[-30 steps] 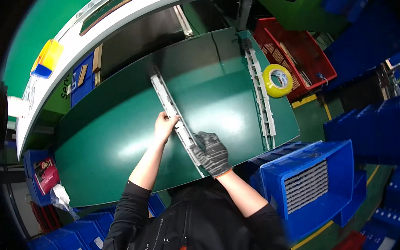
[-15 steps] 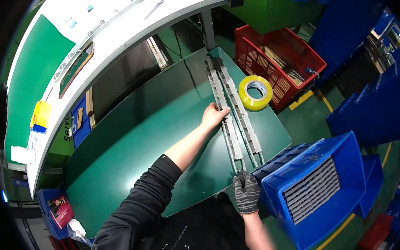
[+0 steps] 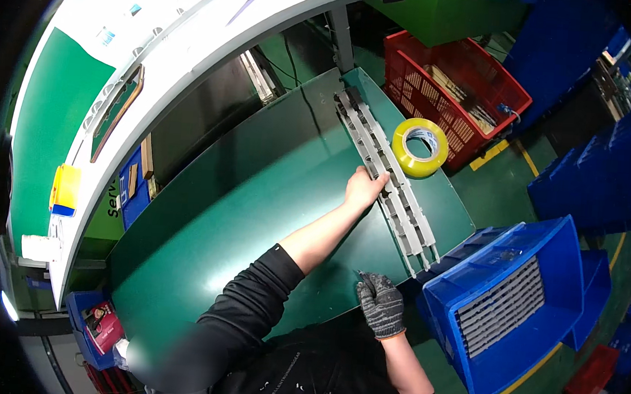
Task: Assembling white plastic clips onto grey plastic frames at an industrial workbench.
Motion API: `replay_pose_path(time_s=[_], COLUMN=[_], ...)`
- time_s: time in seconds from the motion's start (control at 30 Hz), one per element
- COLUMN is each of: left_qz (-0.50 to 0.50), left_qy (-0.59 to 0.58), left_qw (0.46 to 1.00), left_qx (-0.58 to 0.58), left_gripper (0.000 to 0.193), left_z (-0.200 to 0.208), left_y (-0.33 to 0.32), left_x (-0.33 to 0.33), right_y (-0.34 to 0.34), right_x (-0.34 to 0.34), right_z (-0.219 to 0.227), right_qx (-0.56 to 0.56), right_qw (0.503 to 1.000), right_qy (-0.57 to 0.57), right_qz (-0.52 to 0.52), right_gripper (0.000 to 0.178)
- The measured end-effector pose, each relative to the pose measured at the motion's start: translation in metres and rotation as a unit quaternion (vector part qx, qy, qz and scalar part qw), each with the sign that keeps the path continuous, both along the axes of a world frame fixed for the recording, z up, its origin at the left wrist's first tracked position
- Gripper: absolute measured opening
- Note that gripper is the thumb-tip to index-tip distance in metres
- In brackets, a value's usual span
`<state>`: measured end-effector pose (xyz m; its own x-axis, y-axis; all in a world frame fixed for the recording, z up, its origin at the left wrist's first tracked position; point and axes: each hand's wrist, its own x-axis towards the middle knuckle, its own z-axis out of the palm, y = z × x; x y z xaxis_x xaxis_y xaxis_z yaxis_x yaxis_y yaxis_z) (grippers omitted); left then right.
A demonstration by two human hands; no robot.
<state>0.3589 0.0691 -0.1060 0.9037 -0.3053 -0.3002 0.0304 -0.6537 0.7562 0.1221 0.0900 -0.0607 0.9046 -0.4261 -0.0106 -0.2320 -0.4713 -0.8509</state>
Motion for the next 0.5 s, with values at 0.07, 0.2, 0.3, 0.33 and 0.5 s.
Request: replay_pose_path(time_s=[0.07, 0.2, 0.3, 0.33, 0.5], left_qz=[-0.005, -0.020, 0.008, 0.026, -0.134], left_qy=[0.003, -0.006, -0.055, -0.089, -0.367], left_qw=[1.000, 1.000, 0.996, 0.992, 0.911], left_qx=[-0.007, -0.006, -0.065, -0.081, 0.131], left_gripper=[0.055, 0.059, 0.048, 0.041, 0.056], left_z=[0.002, 0.002, 0.016, 0.016, -0.020], left_y=[0.002, 0.005, 0.021, 0.033, 0.084], left_x=[0.000, 0.004, 0.008, 0.017, 0.100], right_y=[0.002, 0.001, -0.003, -0.002, -0.001], right_x=[0.003, 0.006, 0.002, 0.002, -0.013], right_z=[-0.001, -0.001, -0.004, -0.004, -0.014], right_qx=[0.004, 0.000, 0.011, 0.019, 0.013], right_qw=[1.000, 1.000, 0.999, 0.999, 0.999], right_qy=[0.007, 0.019, 0.029, 0.037, 0.034], right_qz=[0.008, 0.024, 0.016, 0.010, 0.004], right_gripper=[0.020, 0.020, 0.020, 0.020, 0.020])
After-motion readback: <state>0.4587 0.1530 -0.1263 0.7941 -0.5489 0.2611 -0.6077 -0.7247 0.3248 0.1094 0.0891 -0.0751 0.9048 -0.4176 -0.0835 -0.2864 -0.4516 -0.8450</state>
